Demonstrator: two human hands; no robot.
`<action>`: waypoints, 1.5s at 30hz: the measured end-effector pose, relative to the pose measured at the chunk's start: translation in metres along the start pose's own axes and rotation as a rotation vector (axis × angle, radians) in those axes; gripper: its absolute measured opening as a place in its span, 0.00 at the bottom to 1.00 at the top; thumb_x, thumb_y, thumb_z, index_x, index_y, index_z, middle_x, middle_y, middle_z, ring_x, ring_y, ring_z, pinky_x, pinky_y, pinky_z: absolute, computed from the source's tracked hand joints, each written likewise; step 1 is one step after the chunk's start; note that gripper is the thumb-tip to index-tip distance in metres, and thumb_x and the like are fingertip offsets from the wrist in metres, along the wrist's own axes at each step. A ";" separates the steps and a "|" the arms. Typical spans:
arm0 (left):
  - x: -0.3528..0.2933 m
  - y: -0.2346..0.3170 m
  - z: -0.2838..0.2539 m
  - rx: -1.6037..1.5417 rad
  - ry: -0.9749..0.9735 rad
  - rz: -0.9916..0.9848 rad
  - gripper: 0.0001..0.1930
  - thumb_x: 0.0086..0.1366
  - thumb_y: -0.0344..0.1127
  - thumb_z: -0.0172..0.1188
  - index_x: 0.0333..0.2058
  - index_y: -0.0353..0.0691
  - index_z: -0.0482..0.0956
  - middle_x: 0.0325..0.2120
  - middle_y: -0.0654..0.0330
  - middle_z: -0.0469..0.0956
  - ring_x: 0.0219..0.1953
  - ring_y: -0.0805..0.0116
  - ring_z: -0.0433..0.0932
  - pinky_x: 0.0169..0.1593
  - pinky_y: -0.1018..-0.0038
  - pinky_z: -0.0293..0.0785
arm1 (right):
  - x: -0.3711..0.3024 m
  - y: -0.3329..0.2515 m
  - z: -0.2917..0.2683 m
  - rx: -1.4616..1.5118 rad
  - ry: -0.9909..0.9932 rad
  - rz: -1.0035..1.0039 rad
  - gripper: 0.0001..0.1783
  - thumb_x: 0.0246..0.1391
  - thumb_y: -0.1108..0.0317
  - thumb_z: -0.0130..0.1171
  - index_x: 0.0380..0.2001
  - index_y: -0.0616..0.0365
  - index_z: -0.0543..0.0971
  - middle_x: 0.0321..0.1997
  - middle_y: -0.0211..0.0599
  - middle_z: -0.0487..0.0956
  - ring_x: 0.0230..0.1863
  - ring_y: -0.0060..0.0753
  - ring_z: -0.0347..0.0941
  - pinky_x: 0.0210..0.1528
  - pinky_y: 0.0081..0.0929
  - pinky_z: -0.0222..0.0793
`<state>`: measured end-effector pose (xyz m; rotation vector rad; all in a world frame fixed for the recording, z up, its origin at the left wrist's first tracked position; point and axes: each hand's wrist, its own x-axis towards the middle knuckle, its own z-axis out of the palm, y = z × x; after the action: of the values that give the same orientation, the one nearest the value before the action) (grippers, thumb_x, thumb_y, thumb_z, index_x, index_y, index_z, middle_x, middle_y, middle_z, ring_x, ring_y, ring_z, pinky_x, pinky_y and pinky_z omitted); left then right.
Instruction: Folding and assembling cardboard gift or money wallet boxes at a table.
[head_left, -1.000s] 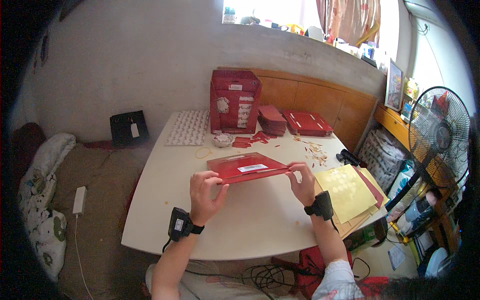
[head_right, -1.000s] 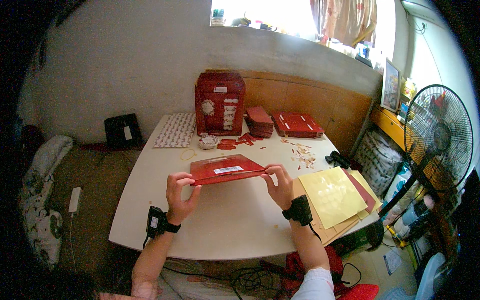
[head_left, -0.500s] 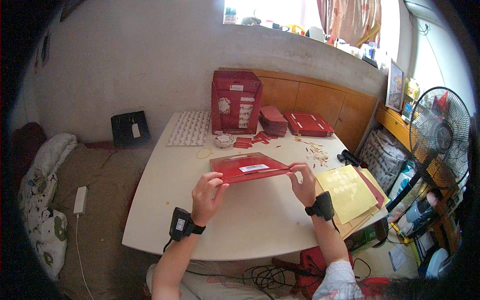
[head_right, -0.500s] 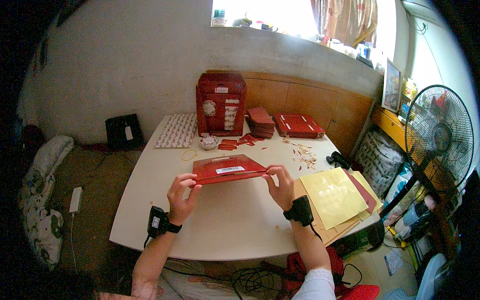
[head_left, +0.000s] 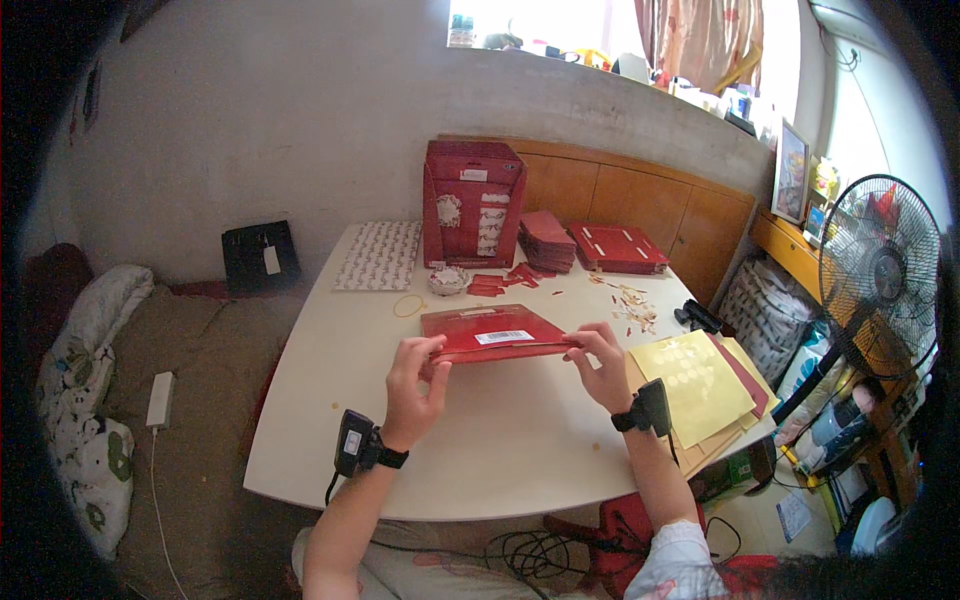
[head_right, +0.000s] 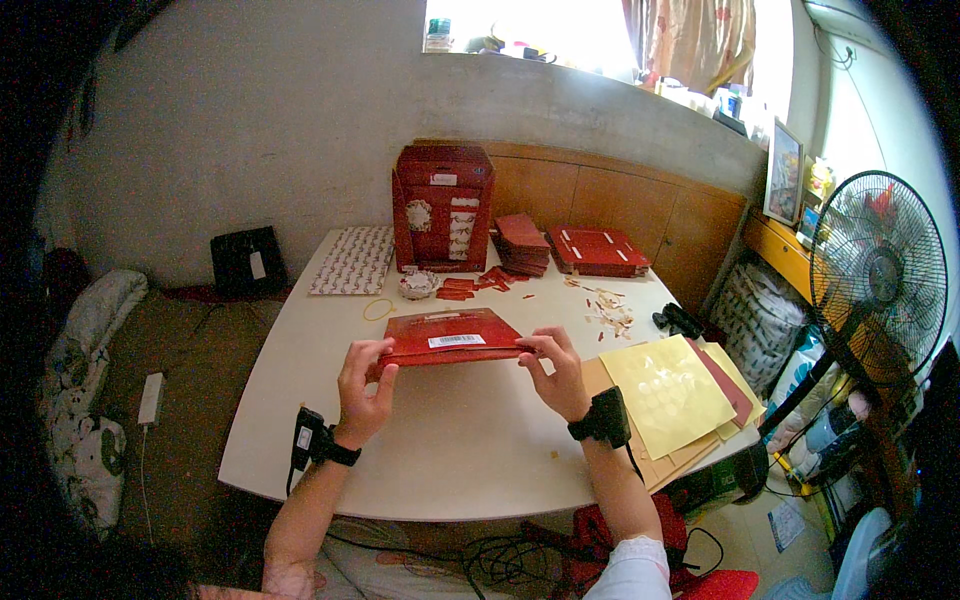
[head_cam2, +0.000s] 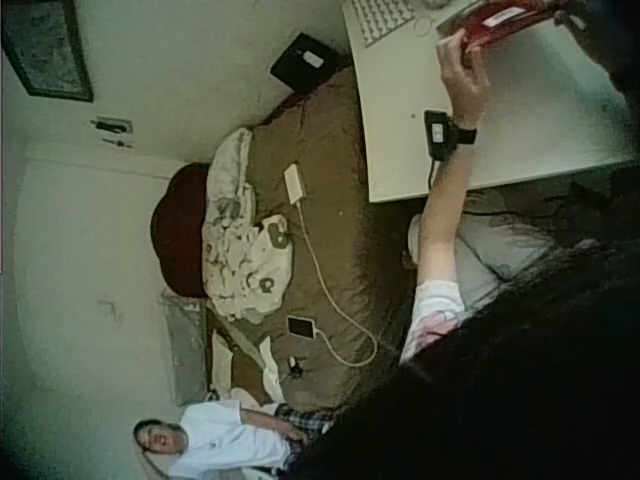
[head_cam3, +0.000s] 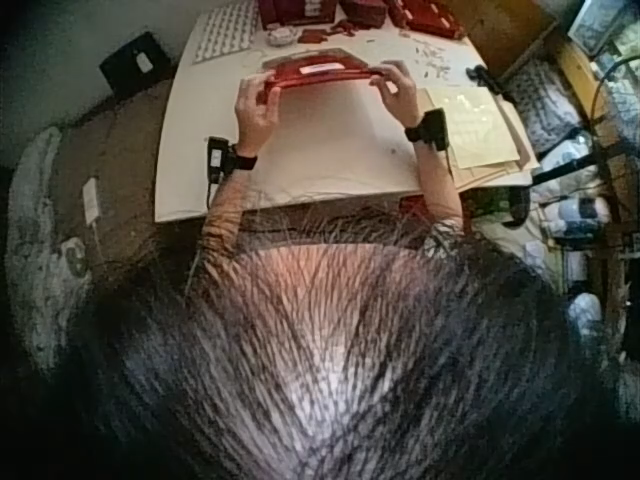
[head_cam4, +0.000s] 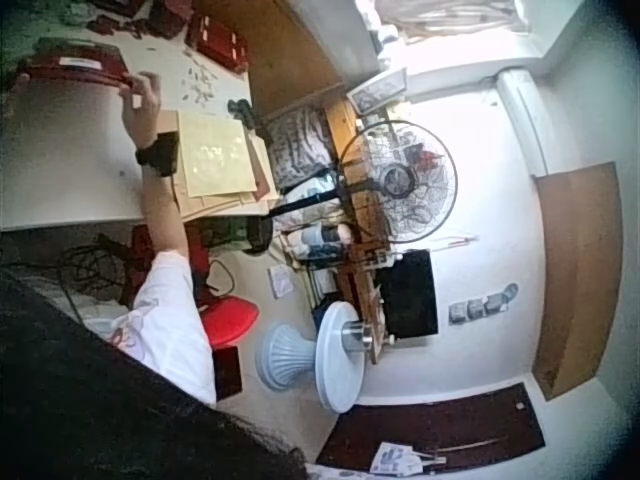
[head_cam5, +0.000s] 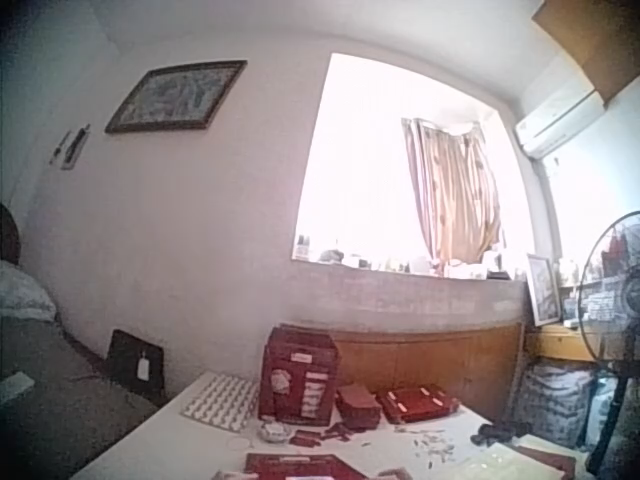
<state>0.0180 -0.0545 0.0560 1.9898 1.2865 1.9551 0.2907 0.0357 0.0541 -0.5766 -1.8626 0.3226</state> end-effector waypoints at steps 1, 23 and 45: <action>0.002 0.000 -0.001 0.030 -0.024 0.049 0.11 0.64 0.31 0.57 0.44 0.35 0.74 0.36 0.57 0.74 0.32 0.71 0.77 0.34 0.78 0.77 | 0.000 0.001 0.000 0.064 -0.032 0.026 0.10 0.55 0.77 0.58 0.42 0.62 0.76 0.43 0.39 0.73 0.38 0.32 0.77 0.42 0.24 0.76; -0.001 -0.012 0.002 -0.315 -0.091 -0.145 0.07 0.66 0.26 0.53 0.40 0.33 0.78 0.42 0.52 0.79 0.45 0.68 0.77 0.47 0.75 0.77 | -0.005 0.017 0.004 0.490 -0.060 0.260 0.07 0.58 0.75 0.55 0.39 0.65 0.76 0.46 0.44 0.78 0.44 0.28 0.77 0.47 0.25 0.77; -0.005 -0.018 0.007 -0.470 -0.175 -0.271 0.13 0.63 0.21 0.54 0.47 0.30 0.74 0.45 0.55 0.75 0.45 0.68 0.77 0.48 0.73 0.79 | -0.008 0.007 0.016 0.703 -0.166 0.384 0.14 0.58 0.75 0.56 0.47 0.65 0.75 0.58 0.42 0.69 0.53 0.33 0.72 0.54 0.30 0.74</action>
<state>0.0158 -0.0422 0.0405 1.6213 0.8946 1.7132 0.2792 0.0385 0.0385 -0.4144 -1.6311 1.2494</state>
